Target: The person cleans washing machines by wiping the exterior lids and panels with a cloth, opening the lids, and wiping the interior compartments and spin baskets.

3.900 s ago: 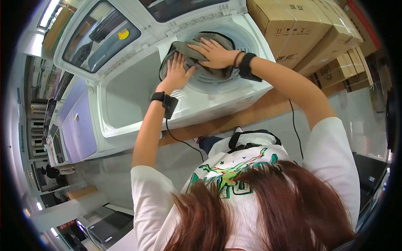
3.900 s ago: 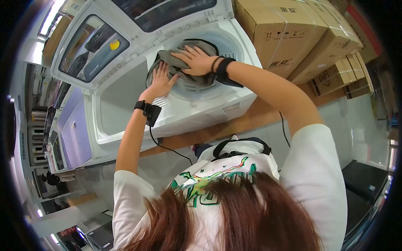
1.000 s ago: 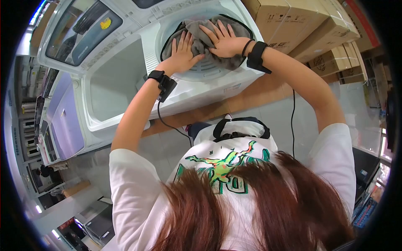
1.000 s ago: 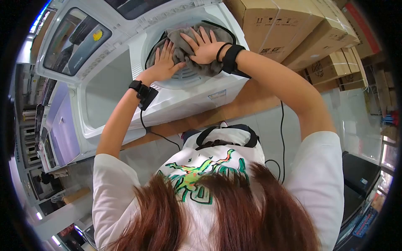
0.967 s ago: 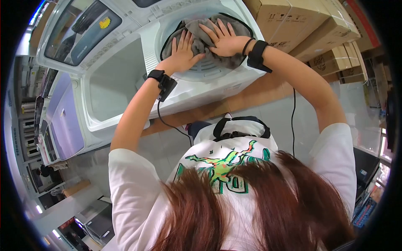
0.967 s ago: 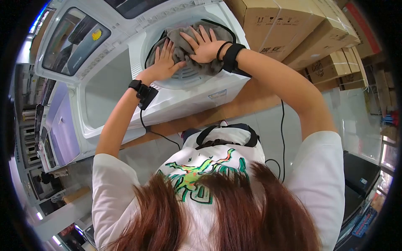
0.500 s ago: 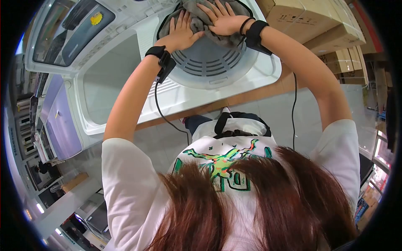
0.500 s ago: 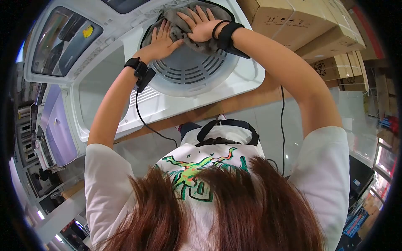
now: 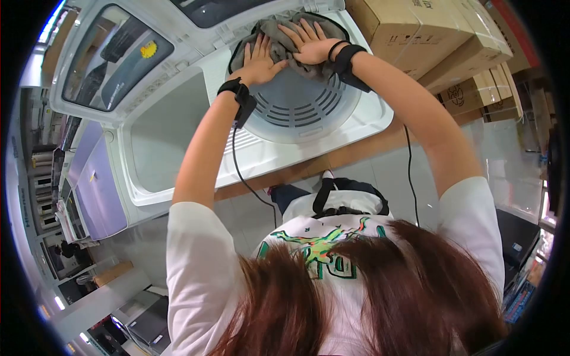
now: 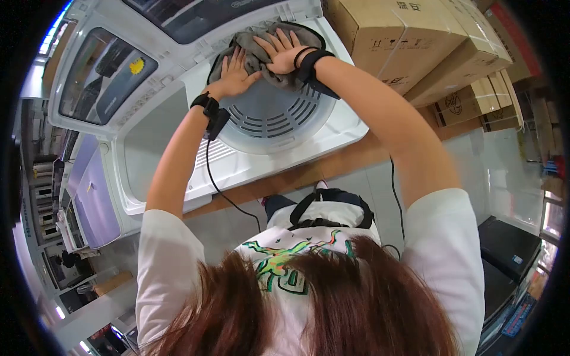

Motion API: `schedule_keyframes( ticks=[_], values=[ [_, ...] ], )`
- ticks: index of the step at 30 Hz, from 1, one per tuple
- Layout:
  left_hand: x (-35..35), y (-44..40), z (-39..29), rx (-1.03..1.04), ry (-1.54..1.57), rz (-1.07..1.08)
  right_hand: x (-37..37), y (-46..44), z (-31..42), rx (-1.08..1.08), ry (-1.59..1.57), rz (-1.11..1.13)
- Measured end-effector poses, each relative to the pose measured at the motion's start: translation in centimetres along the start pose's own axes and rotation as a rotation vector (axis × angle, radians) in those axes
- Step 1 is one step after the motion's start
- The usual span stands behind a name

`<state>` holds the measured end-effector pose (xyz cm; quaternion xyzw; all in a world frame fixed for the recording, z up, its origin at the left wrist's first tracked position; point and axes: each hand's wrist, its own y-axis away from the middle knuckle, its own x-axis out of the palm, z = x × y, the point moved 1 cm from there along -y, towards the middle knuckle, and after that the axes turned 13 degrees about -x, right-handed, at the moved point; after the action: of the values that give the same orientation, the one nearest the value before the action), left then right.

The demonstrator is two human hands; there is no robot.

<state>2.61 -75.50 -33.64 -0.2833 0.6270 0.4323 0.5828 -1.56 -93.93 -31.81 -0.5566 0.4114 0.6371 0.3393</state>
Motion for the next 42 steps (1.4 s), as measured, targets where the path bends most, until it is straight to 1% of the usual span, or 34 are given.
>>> schedule_keyframes(
  ticks=[3, 4, 7, 8, 15, 16, 19, 20, 23, 29, 33, 34, 37, 38, 41, 42],
  values=[
    [0.4, 0.0, 0.1, -0.018, 0.042, -0.028, 0.1, 0.6, 0.3, -0.001, -0.064, -0.067],
    [1.0, 0.0, 0.1, -0.016, 0.117, -0.096, 0.2, 0.7, 0.4, -0.002, -0.092, -0.106],
    [1.8, 1.2, -0.3, -0.034, 0.245, -0.184, 0.7, 1.6, 0.9, 0.013, -0.142, -0.179],
    [1.7, 1.9, -0.7, -0.066, 0.266, -0.159, 0.8, 2.0, 1.2, -0.002, -0.153, -0.221],
    [2.9, 8.4, -1.8, 0.044, 0.285, -0.226, 2.1, 6.7, 3.6, -0.097, -0.204, -0.205],
    [2.7, 9.2, -2.0, 0.055, 0.313, -0.258, 2.0, 7.5, 4.0, -0.117, -0.237, -0.242],
    [2.8, 10.8, -2.2, 0.065, 0.298, -0.23, 0.8, 9.4, 5.5, -0.114, -0.288, -0.144],
    [2.9, 11.2, -2.3, 0.064, 0.254, -0.206, 0.8, 9.8, 5.8, -0.127, -0.28, -0.149],
    [2.8, 12.2, -2.5, 0.104, 0.267, -0.232, 1.0, 10.4, 6.5, -0.116, -0.281, -0.125],
    [2.0, 12.5, -3.2, 0.048, 0.118, -0.145, 0.7, 10.3, 6.5, -0.113, -0.242, -0.069],
    [-0.1, 12.8, -3.9, 0.011, 0.02, 0.038, 1.0, 9.9, 6.2, -0.119, -0.187, -0.031],
    [0.8, 12.2, -3.2, 0.049, 0.096, 0.044, 1.1, 9.7, 6.1, -0.122, -0.169, -0.02],
    [1.0, 11.3, -3.2, 0.033, 0.035, 0.084, 1.1, 9.1, 5.7, -0.136, -0.14, -0.009],
    [0.6, 11.2, -3.1, 0.039, 0.07, 0.097, 1.2, 8.8, 5.6, -0.133, -0.112, -0.01],
    [-0.7, 9.7, -3.2, -0.014, 0.024, 0.229, 0.9, 7.3, 4.7, -0.144, -0.08, 0.015],
    [-0.5, 8.8, -2.9, -0.023, -0.012, 0.212, 0.9, 6.7, 4.5, -0.128, -0.065, 0.002]
  ],
)
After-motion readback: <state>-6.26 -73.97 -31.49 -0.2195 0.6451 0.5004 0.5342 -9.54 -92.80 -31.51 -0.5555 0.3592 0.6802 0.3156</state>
